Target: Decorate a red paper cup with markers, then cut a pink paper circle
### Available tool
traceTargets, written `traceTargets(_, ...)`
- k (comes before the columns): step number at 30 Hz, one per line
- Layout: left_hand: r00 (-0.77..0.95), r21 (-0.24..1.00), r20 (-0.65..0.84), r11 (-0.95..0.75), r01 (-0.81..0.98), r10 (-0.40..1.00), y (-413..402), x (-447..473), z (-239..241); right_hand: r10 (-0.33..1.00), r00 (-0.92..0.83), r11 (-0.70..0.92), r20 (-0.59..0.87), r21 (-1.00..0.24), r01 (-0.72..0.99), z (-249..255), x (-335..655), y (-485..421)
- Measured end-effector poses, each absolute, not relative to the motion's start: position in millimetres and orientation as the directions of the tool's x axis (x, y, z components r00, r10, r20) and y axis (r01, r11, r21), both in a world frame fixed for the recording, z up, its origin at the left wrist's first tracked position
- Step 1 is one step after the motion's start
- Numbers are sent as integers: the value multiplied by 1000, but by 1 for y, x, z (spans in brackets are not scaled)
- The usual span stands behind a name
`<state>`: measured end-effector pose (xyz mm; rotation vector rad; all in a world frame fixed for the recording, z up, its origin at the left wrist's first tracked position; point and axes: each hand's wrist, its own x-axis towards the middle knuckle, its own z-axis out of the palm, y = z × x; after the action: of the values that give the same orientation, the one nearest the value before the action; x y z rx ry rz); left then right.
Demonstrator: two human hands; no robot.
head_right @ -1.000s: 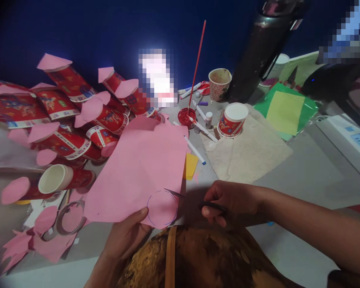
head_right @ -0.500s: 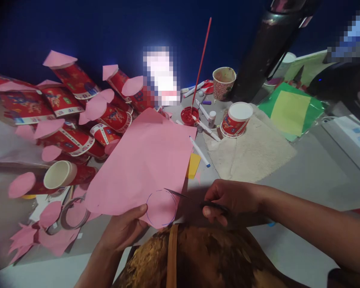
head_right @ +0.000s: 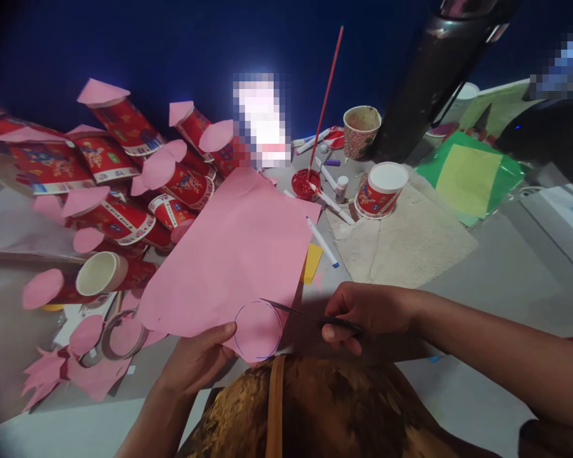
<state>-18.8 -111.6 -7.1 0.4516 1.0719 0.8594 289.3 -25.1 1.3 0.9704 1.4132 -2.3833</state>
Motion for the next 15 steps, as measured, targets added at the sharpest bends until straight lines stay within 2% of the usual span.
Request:
traceTargets(4, 184, 709, -570, 593, -382, 801, -111, -19, -7, 158, -769, -538, -620, -707, 459, 0, 290, -24)
traceTargets(15, 304, 685, -539, 619, -384, 786, -108, -22, -4, 110, -783, -499, -612, -716, 489, -5, 292, -20)
